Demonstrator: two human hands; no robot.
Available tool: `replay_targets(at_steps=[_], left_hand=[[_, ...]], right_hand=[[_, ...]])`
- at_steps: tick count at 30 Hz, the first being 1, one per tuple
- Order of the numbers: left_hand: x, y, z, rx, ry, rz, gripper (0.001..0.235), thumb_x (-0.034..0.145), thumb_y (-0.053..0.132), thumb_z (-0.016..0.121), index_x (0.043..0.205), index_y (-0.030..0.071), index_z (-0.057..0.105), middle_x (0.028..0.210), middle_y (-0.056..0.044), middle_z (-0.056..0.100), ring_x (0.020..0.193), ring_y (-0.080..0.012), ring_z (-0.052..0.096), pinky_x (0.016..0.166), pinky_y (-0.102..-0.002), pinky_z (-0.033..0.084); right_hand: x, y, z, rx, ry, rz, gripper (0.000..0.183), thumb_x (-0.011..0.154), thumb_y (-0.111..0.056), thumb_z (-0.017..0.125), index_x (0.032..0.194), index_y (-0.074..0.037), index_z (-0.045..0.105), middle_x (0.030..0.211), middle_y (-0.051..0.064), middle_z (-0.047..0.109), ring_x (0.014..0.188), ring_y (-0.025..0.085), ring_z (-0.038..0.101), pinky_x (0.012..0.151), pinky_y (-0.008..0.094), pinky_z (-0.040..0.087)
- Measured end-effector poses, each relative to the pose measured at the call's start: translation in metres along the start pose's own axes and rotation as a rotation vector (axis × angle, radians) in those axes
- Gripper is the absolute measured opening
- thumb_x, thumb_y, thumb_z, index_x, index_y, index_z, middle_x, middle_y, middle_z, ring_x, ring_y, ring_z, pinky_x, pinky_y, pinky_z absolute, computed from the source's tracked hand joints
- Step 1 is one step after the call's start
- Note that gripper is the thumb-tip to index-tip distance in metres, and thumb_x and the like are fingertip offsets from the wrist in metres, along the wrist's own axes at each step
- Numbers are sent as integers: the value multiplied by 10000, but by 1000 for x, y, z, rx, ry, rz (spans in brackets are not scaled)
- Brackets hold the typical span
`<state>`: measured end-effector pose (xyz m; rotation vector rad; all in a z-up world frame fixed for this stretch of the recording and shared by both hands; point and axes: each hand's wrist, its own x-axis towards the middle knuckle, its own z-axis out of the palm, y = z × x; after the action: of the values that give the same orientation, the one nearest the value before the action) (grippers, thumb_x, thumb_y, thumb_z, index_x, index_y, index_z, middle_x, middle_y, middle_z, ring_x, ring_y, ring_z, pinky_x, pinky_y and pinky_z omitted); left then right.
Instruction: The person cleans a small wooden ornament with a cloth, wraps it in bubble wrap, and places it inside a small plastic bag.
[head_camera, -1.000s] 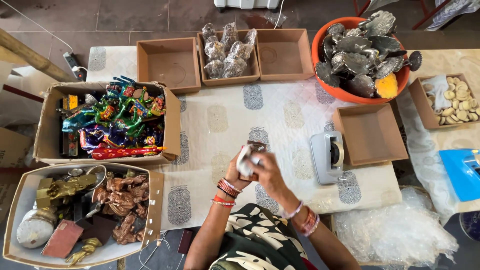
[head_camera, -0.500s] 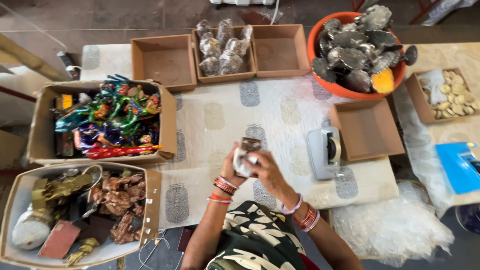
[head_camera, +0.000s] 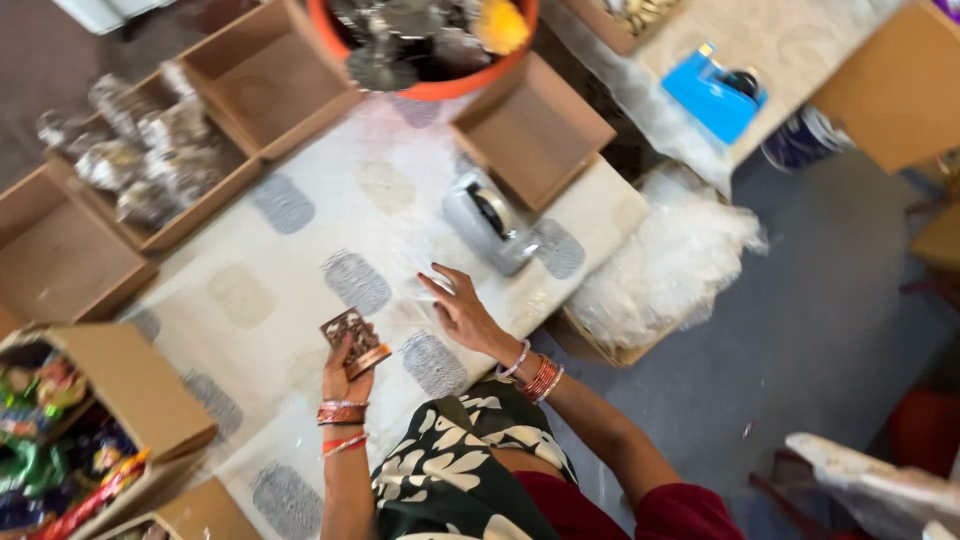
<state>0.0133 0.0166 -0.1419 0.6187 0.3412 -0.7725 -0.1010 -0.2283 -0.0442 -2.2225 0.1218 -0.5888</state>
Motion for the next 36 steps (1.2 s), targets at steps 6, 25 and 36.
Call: replay_targets(at_steps=[6, 25, 36], left_hand=[[13, -6, -26, 110, 85, 58, 439, 934, -24, 606, 1365, 49, 567, 1236, -116, 666, 1138, -288, 659, 971, -441, 549], [23, -41, 63, 1470, 753, 604, 472, 895, -29, 752, 1339, 30, 604, 1285, -167, 452, 1111, -274, 520, 819, -369, 571], [36, -136, 166, 1666, 4, 937, 185, 927, -51, 708, 1095, 27, 708, 1218, -158, 705, 1173, -246, 679, 939, -332, 621]], right_hand=[[-65, 63, -9, -29, 79, 212, 544, 952, -3, 623, 1466, -171, 565, 1461, 112, 562, 1374, 258, 498, 1100, 328, 540], [-246, 342, -205, 294, 1015, 1303, 717, 903, -157, 763, 1488, -78, 356, 1257, 129, 563, 1082, 181, 565, 881, 306, 481], [-259, 304, -232, 739, 1047, 1035, 133, 904, -72, 641, 1037, -77, 649, 1066, 34, 663, 1003, 134, 582, 938, 278, 454]])
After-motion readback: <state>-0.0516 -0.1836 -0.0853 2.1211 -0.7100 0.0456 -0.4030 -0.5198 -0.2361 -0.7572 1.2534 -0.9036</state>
